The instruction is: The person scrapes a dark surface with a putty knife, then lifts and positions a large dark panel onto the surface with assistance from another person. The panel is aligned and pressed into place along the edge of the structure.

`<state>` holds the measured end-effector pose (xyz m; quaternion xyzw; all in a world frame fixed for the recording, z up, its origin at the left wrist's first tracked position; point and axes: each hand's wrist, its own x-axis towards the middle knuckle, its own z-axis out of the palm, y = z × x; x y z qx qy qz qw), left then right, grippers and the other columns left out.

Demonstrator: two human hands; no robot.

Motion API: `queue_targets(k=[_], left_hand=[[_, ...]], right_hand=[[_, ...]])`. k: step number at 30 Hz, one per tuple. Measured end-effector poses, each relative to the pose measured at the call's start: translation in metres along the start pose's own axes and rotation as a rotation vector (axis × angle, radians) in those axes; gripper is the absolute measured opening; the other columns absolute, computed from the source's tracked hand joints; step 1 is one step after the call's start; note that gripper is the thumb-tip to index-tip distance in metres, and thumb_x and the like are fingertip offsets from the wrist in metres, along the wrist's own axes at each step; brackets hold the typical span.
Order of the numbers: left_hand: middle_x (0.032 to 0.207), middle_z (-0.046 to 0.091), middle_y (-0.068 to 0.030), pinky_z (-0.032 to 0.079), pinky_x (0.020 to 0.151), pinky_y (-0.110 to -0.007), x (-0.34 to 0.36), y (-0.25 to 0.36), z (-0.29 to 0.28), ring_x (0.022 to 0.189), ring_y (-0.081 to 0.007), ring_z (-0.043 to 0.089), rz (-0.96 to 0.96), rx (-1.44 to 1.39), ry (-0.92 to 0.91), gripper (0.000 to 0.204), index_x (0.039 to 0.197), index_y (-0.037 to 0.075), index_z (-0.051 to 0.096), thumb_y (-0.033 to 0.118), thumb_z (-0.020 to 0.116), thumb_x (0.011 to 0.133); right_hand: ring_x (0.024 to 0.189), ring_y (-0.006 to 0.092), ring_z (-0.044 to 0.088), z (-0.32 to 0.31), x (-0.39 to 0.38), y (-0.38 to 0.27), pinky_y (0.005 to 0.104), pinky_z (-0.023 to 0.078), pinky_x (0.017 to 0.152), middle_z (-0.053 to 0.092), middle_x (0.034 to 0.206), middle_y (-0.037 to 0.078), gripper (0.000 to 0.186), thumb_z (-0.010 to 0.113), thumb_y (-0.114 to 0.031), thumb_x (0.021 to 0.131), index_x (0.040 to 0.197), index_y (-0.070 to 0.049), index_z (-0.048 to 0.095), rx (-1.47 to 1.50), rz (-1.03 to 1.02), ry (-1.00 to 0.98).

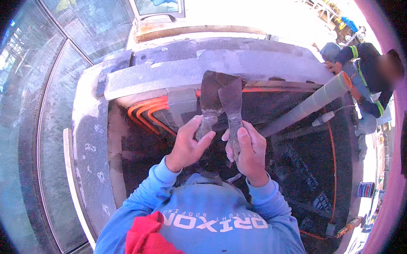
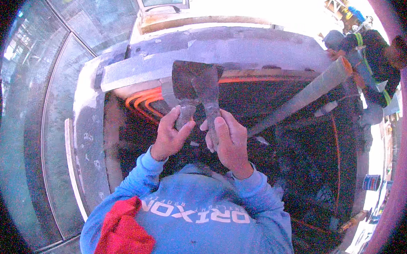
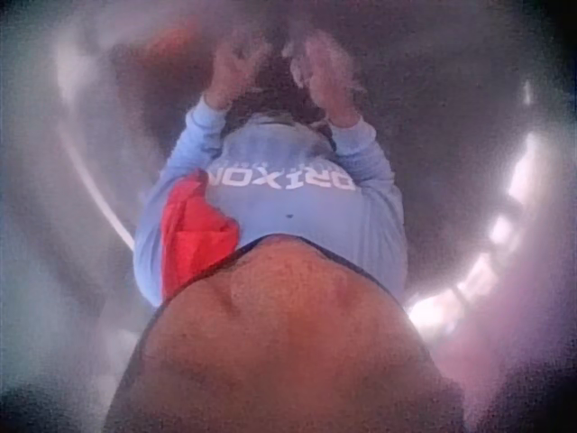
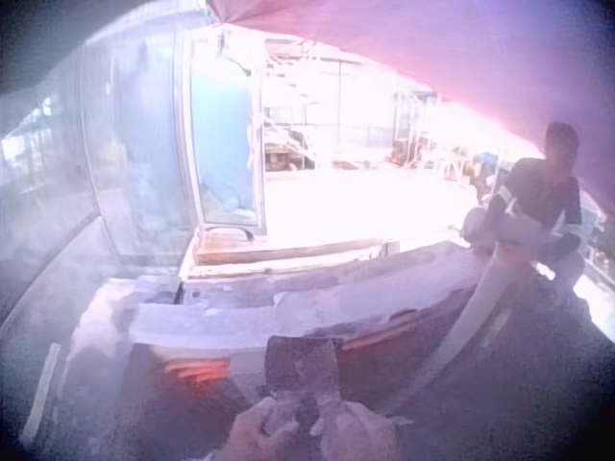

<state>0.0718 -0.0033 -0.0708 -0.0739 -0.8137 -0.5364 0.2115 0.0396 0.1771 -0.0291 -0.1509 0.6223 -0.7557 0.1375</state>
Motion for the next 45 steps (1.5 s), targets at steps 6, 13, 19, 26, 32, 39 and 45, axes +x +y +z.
queue_targets(k=[6,13,19,26,32,39,45], left_hand=[[0.095,0.062,-0.0193,0.051,0.074,-0.038,-0.037,-0.016,0.031,0.086,-0.0342,0.064,0.008,0.223,0.037,0.033,0.114,-0.005,0.057,0.011,0.069,0.088],[0.087,0.060,-0.0054,0.048,0.069,-0.030,-0.062,0.005,0.064,0.076,-0.0138,0.057,-0.320,-0.169,0.319,0.027,0.115,-0.001,0.056,0.010,0.064,0.091],[0.090,0.061,-0.0053,0.049,0.071,-0.029,-0.045,0.044,0.085,0.080,-0.0135,0.058,-0.159,-0.127,0.402,0.024,0.112,-0.001,0.056,0.007,0.064,0.091],[0.090,0.060,-0.0164,0.050,0.072,-0.033,-0.046,0.012,0.066,0.078,-0.0288,0.061,0.006,0.081,0.140,0.029,0.105,-0.004,0.059,0.009,0.074,0.084],[0.096,0.062,-0.0224,0.052,0.077,-0.038,-0.049,-0.002,0.043,0.086,-0.0398,0.063,0.157,0.297,0.135,0.039,0.111,-0.008,0.060,0.012,0.077,0.081],[0.101,0.065,-0.0152,0.049,0.087,-0.035,-0.029,0.027,0.004,0.096,-0.0234,0.064,-0.260,-0.129,0.179,0.043,0.127,-0.003,0.054,0.014,0.066,0.090],[0.107,0.060,-0.0183,0.048,0.087,-0.038,-0.018,0.018,-0.002,0.099,-0.0301,0.061,-0.078,-0.072,0.235,0.048,0.130,-0.005,0.049,0.011,0.065,0.087]], right_hand=[[0.053,0.0067,0.051,-0.016,-0.028,-0.020,0.0234,0.042,0.045,0.065,0.087,0.008,0.034,0.040,-0.023,0.107,0.121,0.005,0.054,0.019,0.003,-0.071],[0.052,0.0082,0.052,-0.046,-0.058,0.010,0.0237,0.042,0.043,0.065,0.088,0.010,0.040,0.041,-0.032,0.106,0.120,0.004,0.054,0.205,0.155,-0.142],[0.053,0.0099,0.054,-0.035,-0.064,0.014,0.0240,0.043,0.043,0.063,0.090,0.009,0.038,0.044,-0.036,0.106,0.112,0.001,0.054,0.253,0.177,-0.155],[0.052,0.0091,0.053,-0.055,-0.039,-0.021,0.0233,0.040,0.040,0.062,0.087,0.010,0.038,0.041,-0.034,0.107,0.110,0.002,0.055,0.170,0.048,-0.072],[0.049,0.0082,0.051,-0.038,-0.030,-0.032,0.0237,0.041,0.041,0.065,0.090,0.011,0.038,0.040,-0.029,0.107,0.116,0.005,0.054,0.033,-0.121,-0.066],[0.049,0.0093,0.051,-0.012,-0.034,-0.019,0.0238,0.040,0.040,0.064,0.088,0.012,0.037,0.042,-0.032,0.106,0.110,0.003,0.054,0.066,0.074,-0.139],[0.049,0.0102,0.050,0.028,-0.038,-0.006,0.0243,0.040,0.040,0.063,0.093,0.011,0.035,0.043,-0.030,0.106,0.118,0.002,0.052,0.290,0.272,-0.206]])
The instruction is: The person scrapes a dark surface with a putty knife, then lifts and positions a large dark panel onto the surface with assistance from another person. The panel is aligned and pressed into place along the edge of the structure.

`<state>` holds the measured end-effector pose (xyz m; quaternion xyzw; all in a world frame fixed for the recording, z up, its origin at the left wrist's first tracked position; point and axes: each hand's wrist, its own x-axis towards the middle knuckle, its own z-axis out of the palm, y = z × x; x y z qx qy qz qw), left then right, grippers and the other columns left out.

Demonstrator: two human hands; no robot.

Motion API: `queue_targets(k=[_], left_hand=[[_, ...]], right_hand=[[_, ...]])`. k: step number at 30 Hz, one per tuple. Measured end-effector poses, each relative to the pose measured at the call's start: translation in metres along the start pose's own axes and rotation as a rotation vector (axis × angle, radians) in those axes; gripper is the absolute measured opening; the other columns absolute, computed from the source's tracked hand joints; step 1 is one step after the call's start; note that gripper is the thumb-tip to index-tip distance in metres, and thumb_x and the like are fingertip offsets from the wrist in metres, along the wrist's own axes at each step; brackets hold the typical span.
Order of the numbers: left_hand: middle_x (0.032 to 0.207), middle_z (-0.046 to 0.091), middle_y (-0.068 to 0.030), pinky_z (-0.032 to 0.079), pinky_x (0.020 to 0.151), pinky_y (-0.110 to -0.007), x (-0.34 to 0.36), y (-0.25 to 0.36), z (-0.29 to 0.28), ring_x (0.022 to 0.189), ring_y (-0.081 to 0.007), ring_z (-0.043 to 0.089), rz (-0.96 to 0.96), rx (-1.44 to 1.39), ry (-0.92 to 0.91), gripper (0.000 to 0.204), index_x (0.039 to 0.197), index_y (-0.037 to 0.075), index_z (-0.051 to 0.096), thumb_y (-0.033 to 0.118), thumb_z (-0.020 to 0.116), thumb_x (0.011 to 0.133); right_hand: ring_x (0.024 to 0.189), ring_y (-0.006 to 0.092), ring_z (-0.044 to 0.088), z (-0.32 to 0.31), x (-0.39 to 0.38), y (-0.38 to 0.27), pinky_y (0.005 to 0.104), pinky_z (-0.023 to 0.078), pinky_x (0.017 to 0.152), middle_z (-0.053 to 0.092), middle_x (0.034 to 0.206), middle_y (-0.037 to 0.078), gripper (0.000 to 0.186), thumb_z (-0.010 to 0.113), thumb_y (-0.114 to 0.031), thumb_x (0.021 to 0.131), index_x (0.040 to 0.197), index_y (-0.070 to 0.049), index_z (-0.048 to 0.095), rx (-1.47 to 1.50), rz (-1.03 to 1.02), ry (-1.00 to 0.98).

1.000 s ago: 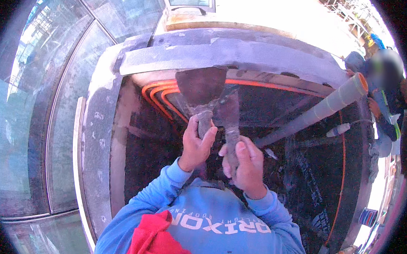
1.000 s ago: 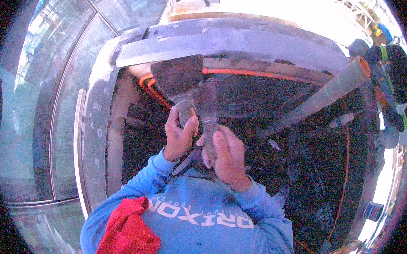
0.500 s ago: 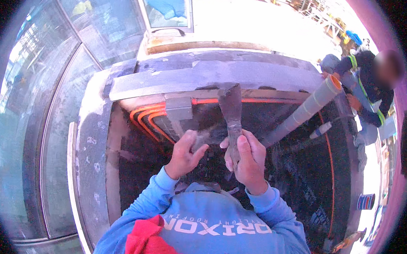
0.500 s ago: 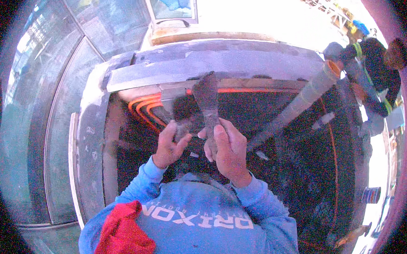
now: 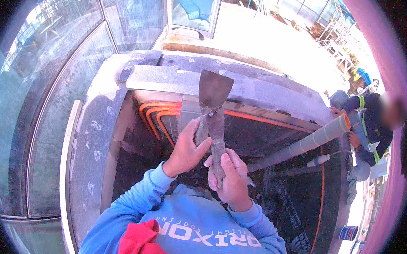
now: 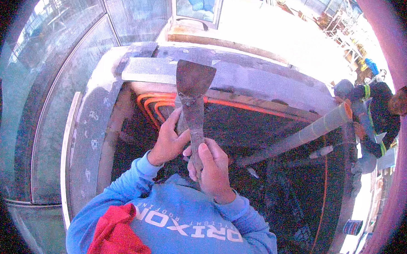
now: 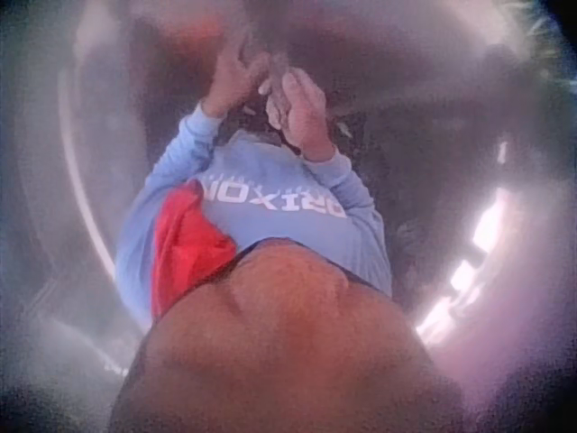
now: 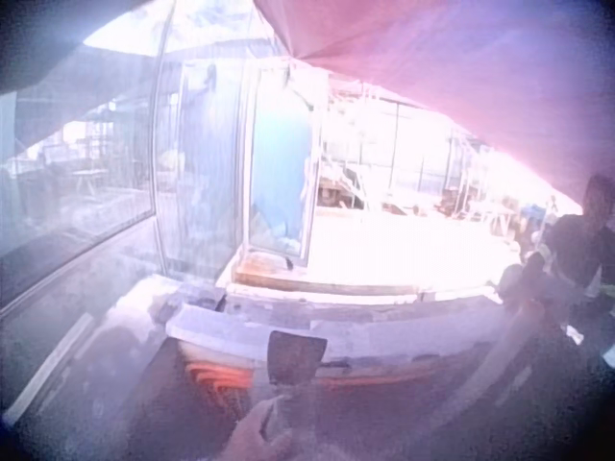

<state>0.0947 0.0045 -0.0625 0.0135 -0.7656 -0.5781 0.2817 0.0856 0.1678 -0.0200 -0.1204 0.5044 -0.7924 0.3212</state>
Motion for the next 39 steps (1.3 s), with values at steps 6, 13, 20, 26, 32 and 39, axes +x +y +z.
queue_targets(k=[6,13,20,26,32,39], left_hand=[[0.113,0.054,-0.0250,0.047,0.091,-0.043,0.001,-0.012,-0.014,0.104,-0.0441,0.056,0.098,0.238,-0.050,0.054,0.135,-0.006,0.043,0.006,0.063,0.086],[0.115,0.054,-0.0259,0.046,0.094,-0.044,-0.024,-0.040,-0.012,0.107,-0.0449,0.055,0.131,0.295,-0.058,0.054,0.136,-0.007,0.043,0.003,0.062,0.086],[0.107,0.060,-0.0190,0.048,0.090,-0.038,-0.009,-0.031,-0.034,0.100,-0.0282,0.060,-0.217,0.030,0.075,0.044,0.127,-0.005,0.051,0.008,0.064,0.087],[0.106,0.063,-0.0160,0.049,0.087,-0.036,0.003,-0.003,-0.022,0.098,-0.0221,0.062,-0.083,-0.079,0.155,0.042,0.127,-0.005,0.050,0.006,0.063,0.088],[0.108,0.063,-0.0211,0.049,0.088,-0.037,-0.017,-0.051,-0.024,0.100,-0.0289,0.063,0.139,0.253,-0.025,0.045,0.127,-0.006,0.050,0.008,0.067,0.088],[0.094,0.059,-0.0154,0.049,0.076,-0.037,-0.015,-0.018,-0.021,0.086,-0.0248,0.061,-0.105,-0.034,0.084,0.026,0.108,-0.005,0.053,0.007,0.066,0.089]], right_hand=[[0.049,0.0090,0.049,0.010,0.009,0.009,0.0238,0.039,0.039,0.062,0.090,0.009,0.036,0.042,-0.029,0.106,0.117,0.003,0.054,-0.143,-0.025,-0.052],[0.047,0.0068,0.049,0.000,0.046,-0.015,0.0233,0.038,0.038,0.063,0.081,0.006,0.034,0.043,-0.029,0.106,0.112,0.001,0.057,-0.222,-0.068,-0.033],[0.048,0.0088,0.050,0.009,0.030,-0.021,0.0233,0.038,0.038,0.062,0.082,0.010,0.038,0.048,-0.033,0.104,0.112,0.003,0.054,-0.229,-0.116,0.016],[0.045,0.0076,0.047,0.024,0.040,0.016,0.0239,0.038,0.037,0.063,0.087,0.006,0.033,0.044,-0.029,0.105,0.108,0.002,0.057,-0.120,-0.006,0.007],[0.048,0.0077,0.050,0.008,0.049,-0.022,0.0222,0.038,0.039,0.062,0.083,0.007,0.036,0.046,-0.032,0.104,0.105,0.002,0.057,-0.177,-0.090,-0.004],[0.046,0.0084,0.049,0.007,0.027,-0.023,0.0228,0.038,0.038,0.063,0.084,0.009,0.037,0.047,-0.034,0.104,0.105,0.002,0.057,-0.214,-0.104,0.101]])
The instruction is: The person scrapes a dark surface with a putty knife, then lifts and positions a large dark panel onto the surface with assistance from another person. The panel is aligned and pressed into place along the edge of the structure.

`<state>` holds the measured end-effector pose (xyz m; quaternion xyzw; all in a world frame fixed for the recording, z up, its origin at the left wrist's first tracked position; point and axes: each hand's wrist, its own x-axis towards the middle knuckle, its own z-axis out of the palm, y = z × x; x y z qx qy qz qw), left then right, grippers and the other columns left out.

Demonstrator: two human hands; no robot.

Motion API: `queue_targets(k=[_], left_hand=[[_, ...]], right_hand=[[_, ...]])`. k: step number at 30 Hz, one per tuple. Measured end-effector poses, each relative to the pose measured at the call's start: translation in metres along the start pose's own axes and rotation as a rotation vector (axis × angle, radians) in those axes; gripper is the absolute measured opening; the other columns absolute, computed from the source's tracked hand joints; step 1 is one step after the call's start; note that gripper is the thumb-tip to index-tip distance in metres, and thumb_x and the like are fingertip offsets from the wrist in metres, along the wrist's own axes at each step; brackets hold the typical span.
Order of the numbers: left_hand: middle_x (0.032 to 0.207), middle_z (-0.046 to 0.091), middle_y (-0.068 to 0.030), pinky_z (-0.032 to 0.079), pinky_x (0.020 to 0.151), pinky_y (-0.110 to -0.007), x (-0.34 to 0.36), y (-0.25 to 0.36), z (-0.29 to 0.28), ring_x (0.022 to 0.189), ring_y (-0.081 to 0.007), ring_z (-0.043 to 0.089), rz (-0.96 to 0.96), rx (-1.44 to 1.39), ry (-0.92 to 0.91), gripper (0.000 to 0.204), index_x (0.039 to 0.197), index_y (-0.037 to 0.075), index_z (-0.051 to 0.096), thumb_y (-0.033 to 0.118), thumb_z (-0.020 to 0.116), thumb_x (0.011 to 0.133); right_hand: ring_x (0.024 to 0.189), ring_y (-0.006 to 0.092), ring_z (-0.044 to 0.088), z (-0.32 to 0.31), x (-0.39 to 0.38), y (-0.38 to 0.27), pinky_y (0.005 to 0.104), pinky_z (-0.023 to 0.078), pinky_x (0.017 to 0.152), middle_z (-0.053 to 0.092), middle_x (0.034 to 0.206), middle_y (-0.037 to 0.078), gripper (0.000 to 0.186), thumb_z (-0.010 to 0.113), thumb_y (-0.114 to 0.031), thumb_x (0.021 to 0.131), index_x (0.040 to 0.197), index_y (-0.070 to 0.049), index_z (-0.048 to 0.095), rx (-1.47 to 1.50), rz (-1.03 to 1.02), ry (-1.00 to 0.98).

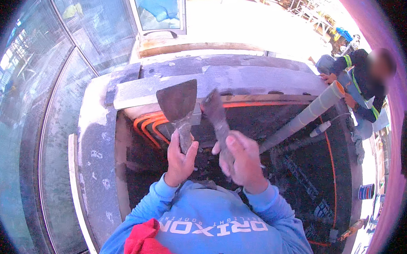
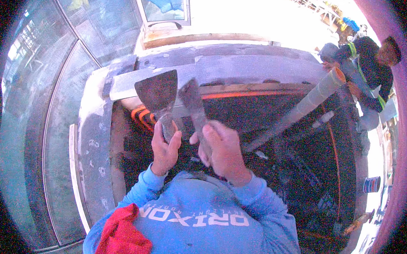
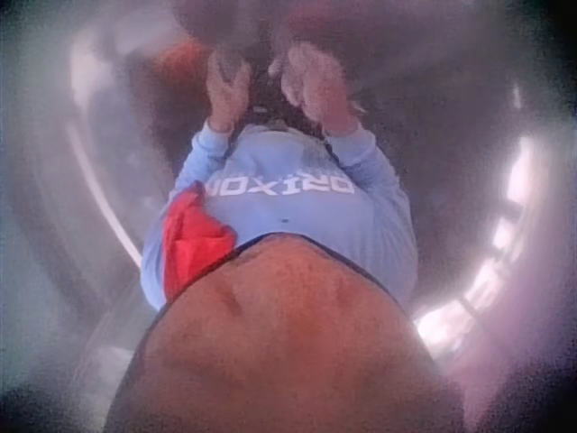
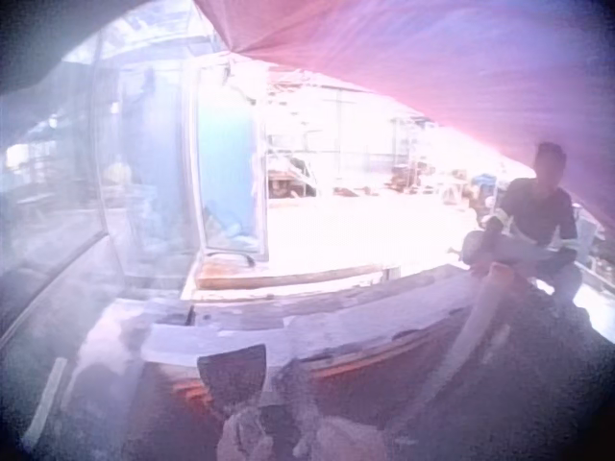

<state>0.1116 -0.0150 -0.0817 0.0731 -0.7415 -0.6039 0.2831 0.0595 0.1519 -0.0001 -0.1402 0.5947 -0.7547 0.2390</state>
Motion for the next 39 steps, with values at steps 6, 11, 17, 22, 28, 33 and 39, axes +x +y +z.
queue_targets(k=[6,11,17,22,28,33,39], left_hand=[[0.093,0.059,-0.0149,0.049,0.076,-0.038,-0.006,-0.008,0.005,0.085,-0.0258,0.061,0.191,0.065,-0.128,0.027,0.111,-0.003,0.054,0.007,0.065,0.089],[0.092,0.060,-0.0125,0.050,0.077,-0.039,-0.020,-0.027,0.012,0.084,-0.0268,0.061,0.135,0.093,-0.158,0.037,0.122,-0.002,0.053,0.011,0.065,0.090],[0.082,0.054,-0.0006,0.038,0.051,-0.022,-0.001,-0.025,-0.025,0.061,-0.0056,0.048,-0.155,-0.340,0.075,0.030,0.113,0.001,0.055,0.028,0.046,0.104],[0.086,0.057,-0.0039,0.040,0.046,-0.025,-0.003,-0.033,-0.068,0.057,-0.0098,0.052,-0.088,-0.344,0.353,0.041,0.113,0.002,0.056,0.039,0.042,0.105],[0.092,0.058,-0.0070,0.041,0.046,-0.024,-0.010,0.002,-0.112,0.059,-0.0126,0.053,0.046,-0.315,0.752,0.048,0.130,0.000,0.051,0.040,0.043,0.104],[0.096,0.058,-0.0108,0.042,0.046,-0.023,-0.054,0.007,-0.132,0.064,-0.0141,0.056,0.085,-0.147,0.857,0.055,0.134,-0.002,0.048,0.044,0.043,0.103],[0.093,0.057,-0.0102,0.041,0.044,-0.024,-0.102,-0.004,-0.146,0.060,-0.0144,0.053,-0.049,-0.036,0.909,0.056,0.131,-0.004,0.049,0.044,0.042,0.103]], right_hand=[[0.042,0.0089,0.047,0.009,-0.003,0.026,0.0242,0.036,0.035,0.059,0.070,0.007,0.038,0.048,-0.035,0.104,0.096,0.001,0.059,0.118,0.007,0.019],[0.045,0.0098,0.050,-0.011,0.007,-0.015,0.0250,0.037,0.036,0.062,0.076,0.007,0.032,0.044,-0.029,0.105,0.102,-0.001,0.058,0.105,-0.199,0.203],[0.050,0.0104,0.053,-0.024,-0.010,0.030,0.0257,0.042,0.043,0.067,0.084,0.010,0.039,0.043,-0.028,0.106,0.125,0.002,0.056,-0.073,-0.230,0.199],[0.063,0.0090,0.055,-0.035,0.020,0.103,0.0250,0.046,0.055,0.066,0.090,0.006,0.045,0.042,-0.033,0.106,0.135,0.000,0.054,-0.099,-0.184,0.215],[0.075,0.0166,0.057,0.021,0.075,0.177,0.0322,0.049,0.066,0.058,0.097,0.010,0.045,0.053,-0.030,0.101,0.133,0.002,0.054,-0.397,-0.221,-0.079],[0.090,0.0328,0.055,0.113,0.149,0.210,0.0425,0.046,0.081,0.052,0.099,0.018,0.032,0.066,-0.020,0.091,0.109,0.004,0.055,-0.626,-0.699,-0.044],[0.091,0.0356,0.055,0.176,0.211,0.249,0.0434,0.045,0.082,0.053,0.099,0.020,0.028,0.067,-0.017,0.090,0.105,0.003,0.055,-0.568,-0.756,-0.022]])
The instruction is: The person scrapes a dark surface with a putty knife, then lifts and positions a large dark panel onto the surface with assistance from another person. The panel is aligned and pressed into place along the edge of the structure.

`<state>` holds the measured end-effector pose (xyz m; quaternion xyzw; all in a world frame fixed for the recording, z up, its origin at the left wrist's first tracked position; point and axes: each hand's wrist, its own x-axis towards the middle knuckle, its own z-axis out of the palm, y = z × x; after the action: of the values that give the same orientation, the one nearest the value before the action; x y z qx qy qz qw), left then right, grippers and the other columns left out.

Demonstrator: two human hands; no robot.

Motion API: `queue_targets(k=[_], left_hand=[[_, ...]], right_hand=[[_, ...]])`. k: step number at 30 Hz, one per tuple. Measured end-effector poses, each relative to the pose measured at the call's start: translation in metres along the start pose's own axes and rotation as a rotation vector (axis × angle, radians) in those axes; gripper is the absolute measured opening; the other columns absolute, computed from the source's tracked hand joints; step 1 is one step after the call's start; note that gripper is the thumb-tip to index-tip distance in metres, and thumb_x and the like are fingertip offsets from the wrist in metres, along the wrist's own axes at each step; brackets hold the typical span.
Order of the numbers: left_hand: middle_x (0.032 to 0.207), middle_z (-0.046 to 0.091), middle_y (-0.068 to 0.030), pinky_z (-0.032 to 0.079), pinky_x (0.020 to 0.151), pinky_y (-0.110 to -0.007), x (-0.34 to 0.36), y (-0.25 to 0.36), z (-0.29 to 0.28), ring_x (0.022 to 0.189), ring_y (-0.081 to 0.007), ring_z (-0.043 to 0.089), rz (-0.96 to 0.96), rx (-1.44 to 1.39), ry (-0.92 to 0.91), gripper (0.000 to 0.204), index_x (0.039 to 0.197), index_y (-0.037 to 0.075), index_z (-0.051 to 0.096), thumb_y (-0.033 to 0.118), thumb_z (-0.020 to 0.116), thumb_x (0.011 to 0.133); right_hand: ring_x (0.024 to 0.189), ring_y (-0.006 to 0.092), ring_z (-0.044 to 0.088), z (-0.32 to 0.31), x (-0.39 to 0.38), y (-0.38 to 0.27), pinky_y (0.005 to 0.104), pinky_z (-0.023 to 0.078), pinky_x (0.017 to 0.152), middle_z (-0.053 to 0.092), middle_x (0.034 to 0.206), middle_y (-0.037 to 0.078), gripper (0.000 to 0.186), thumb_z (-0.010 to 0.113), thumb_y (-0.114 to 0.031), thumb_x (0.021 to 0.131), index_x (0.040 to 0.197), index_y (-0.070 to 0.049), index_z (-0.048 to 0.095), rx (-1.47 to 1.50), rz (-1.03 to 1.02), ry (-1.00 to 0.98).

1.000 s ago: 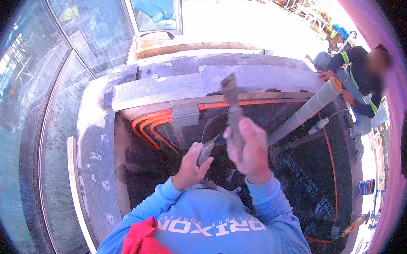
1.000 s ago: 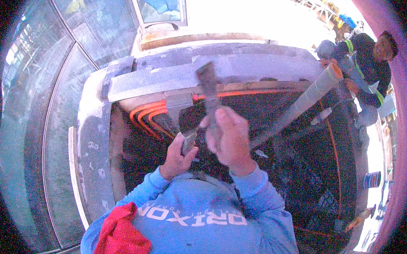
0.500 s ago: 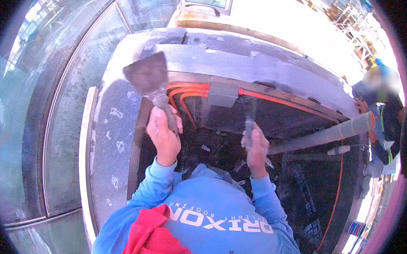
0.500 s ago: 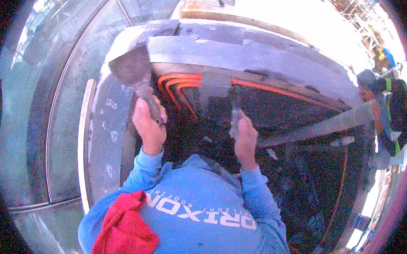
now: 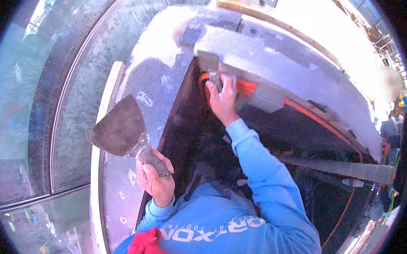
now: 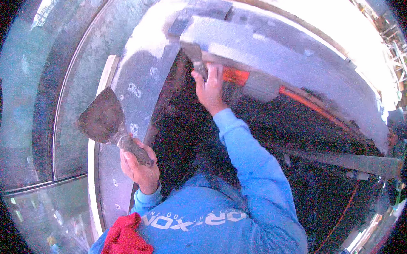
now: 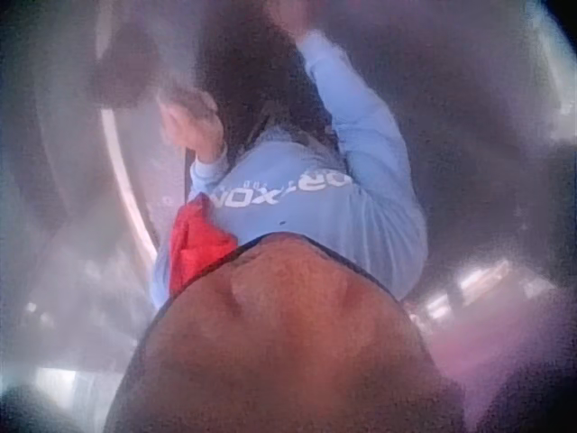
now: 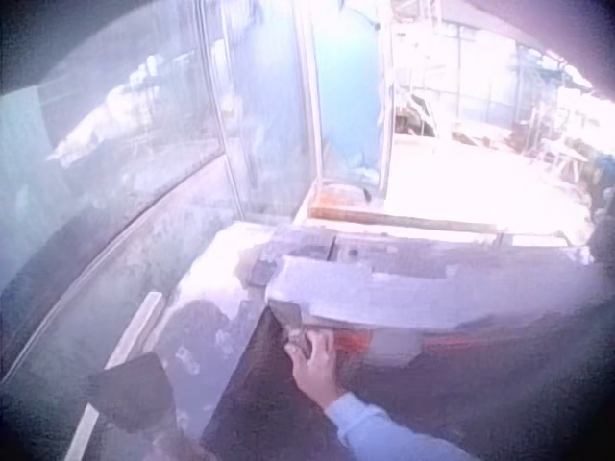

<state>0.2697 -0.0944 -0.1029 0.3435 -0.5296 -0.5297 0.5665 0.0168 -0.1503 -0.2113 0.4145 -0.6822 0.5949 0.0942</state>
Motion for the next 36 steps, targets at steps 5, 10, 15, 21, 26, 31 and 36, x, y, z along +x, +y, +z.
queue_targets(k=[5,10,15,21,26,31,36], left_hand=[[0.092,0.056,-0.0120,0.042,0.044,-0.025,-0.003,-0.018,-0.022,0.056,-0.0149,0.053,-0.048,0.036,0.012,0.058,0.128,-0.005,0.049,0.046,0.045,0.102],[0.091,0.057,-0.0147,0.041,0.042,-0.026,-0.005,-0.022,-0.018,0.055,-0.0168,0.055,-0.084,0.041,-0.046,0.062,0.126,-0.008,0.049,0.049,0.048,0.101],[0.091,0.057,-0.0154,0.041,0.043,-0.026,-0.005,-0.022,-0.018,0.055,-0.0174,0.054,-0.107,0.028,-0.158,0.060,0.126,-0.008,0.049,0.047,0.046,0.102],[0.091,0.057,-0.0148,0.041,0.046,-0.026,0.001,-0.014,-0.010,0.059,-0.0166,0.055,-0.110,0.023,-0.196,0.055,0.123,-0.008,0.051,0.043,0.044,0.103],[0.091,0.060,-0.0155,0.041,0.048,-0.026,0.002,-0.009,-0.006,0.060,-0.0163,0.055,-0.093,0.095,-0.220,0.055,0.124,-0.009,0.053,0.040,0.043,0.103],[0.094,0.061,-0.0093,0.042,0.057,-0.025,0.009,-0.002,0.007,0.068,-0.0121,0.054,-0.203,0.037,-0.267,0.045,0.127,-0.006,0.055,0.031,0.045,0.103],[0.092,0.058,-0.0030,0.043,0.063,-0.023,0.022,-0.004,0.036,0.075,-0.0075,0.053,-0.220,0.091,-0.432,0.040,0.135,-0.001,0.054,0.019,0.053,0.100]], right_hand=[[0.090,0.0361,0.055,0.032,0.004,0.017,0.0447,0.045,0.081,0.056,0.093,0.020,0.027,0.066,-0.019,0.092,0.103,0.003,0.056,-0.049,0.038,0.051],[0.089,0.0363,0.054,0.032,0.000,0.024,0.0456,0.044,0.080,0.056,0.093,0.020,0.024,0.065,-0.017,0.092,0.100,0.004,0.057,-0.097,0.034,0.041],[0.091,0.0376,0.055,0.030,-0.006,0.020,0.0456,0.045,0.080,0.056,0.093,0.020,0.027,0.066,-0.018,0.092,0.104,0.005,0.058,-0.106,0.056,0.041],[0.088,0.0369,0.056,0.018,-0.012,0.014,0.0455,0.046,0.079,0.056,0.096,0.020,0.026,0.066,-0.019,0.092,0.103,0.003,0.060,-0.107,0.115,0.009],[0.087,0.0361,0.056,-0.002,-0.019,0.013,0.0449,0.046,0.078,0.056,0.092,0.019,0.023,0.067,-0.018,0.091,0.098,0.003,0.061,-0.142,0.080,0.001],[0.088,0.0325,0.058,-0.076,-0.040,-0.018,0.0421,0.046,0.077,0.058,0.090,0.016,0.021,0.068,-0.016,0.090,0.099,0.002,0.061,-0.173,0.084,-0.056],[0.067,0.0135,0.060,-0.186,-0.051,-0.104,0.0292,0.049,0.059,0.062,0.088,0.007,0.024,0.068,-0.017,0.090,0.106,0.000,0.060,0.078,0.651,-0.161]])
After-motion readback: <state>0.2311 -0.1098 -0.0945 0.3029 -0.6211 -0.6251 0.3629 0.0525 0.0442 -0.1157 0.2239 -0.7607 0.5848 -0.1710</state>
